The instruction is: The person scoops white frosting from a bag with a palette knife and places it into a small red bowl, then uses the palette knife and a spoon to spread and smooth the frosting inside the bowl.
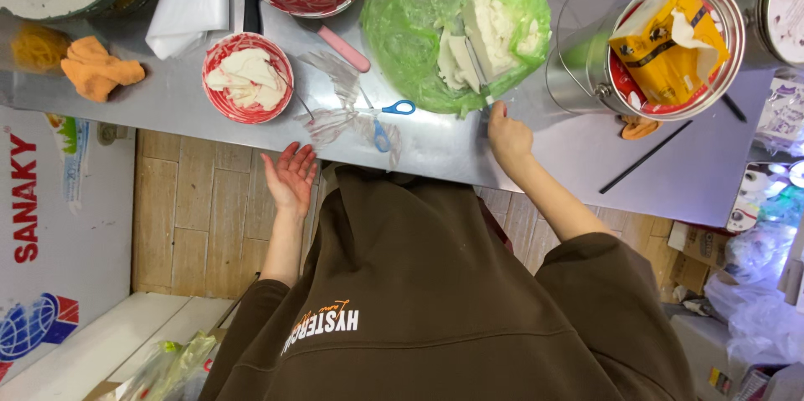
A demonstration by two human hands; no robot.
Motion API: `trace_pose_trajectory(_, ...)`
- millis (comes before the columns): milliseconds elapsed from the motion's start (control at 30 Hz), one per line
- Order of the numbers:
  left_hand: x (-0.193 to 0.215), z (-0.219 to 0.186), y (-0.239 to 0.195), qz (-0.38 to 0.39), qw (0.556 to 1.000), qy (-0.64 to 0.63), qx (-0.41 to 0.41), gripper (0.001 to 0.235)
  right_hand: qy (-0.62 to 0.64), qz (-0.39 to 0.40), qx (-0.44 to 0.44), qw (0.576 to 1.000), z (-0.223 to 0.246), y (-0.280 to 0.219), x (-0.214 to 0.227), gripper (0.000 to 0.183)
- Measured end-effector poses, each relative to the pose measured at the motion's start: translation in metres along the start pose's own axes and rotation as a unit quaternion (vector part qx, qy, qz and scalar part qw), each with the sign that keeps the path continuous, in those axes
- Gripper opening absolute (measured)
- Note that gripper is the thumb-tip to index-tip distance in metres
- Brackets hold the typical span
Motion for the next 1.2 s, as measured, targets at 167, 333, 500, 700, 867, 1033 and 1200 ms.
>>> trace_pose_trajectory(167,0.000,-0.005,-0.002,-0.004,1.000,0.006,-0.003,0.082,0.109,0.050,0.019,0.993,0.006,-0.009,0.054,0.032)
trace_pose_trajectory(333,0.009,-0.004,-0.004,-0.011,1.000,0.011,0.002,0.082,0.250,0.117,0.037,0.960,0.014,-0.034,0.120,0.029)
trace_pose_trajectory(500,0.020,-0.004,-0.002,-0.007,1.000,-0.004,-0.018,0.081,0.279,0.058,0.071,0.956,0.046,-0.054,0.174,0.025)
trace_pose_trajectory(700,0.032,-0.015,-0.003,-0.019,0.998,-0.003,-0.052,0.079,0.243,-0.078,0.184,0.949,0.128,-0.056,0.219,0.029)
trace_pose_trajectory(867,0.044,-0.035,-0.012,-0.029,0.996,-0.028,-0.083,0.078,0.284,-0.080,0.319,0.901,0.232,-0.033,0.203,0.031)
trace_pose_trajectory(1033,0.063,-0.060,-0.025,-0.037,0.993,-0.042,-0.103,0.077,0.122,-0.144,0.417,0.889,0.338,-0.003,0.162,0.034)
trace_pose_trajectory(1200,0.075,-0.096,-0.044,-0.031,0.992,-0.020,-0.124,0.073,0.034,-0.106,0.401,0.909,0.360,0.012,0.148,0.030)
Point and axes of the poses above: each hand's wrist, its own y-axis towards the middle knuckle, its own x-axis out of the back of the hand, z = x × y, the point moved 5 cm from there along y, towards the middle knuckle, and after that the axes turned 11 degrees about z, right-handed, at the moved point
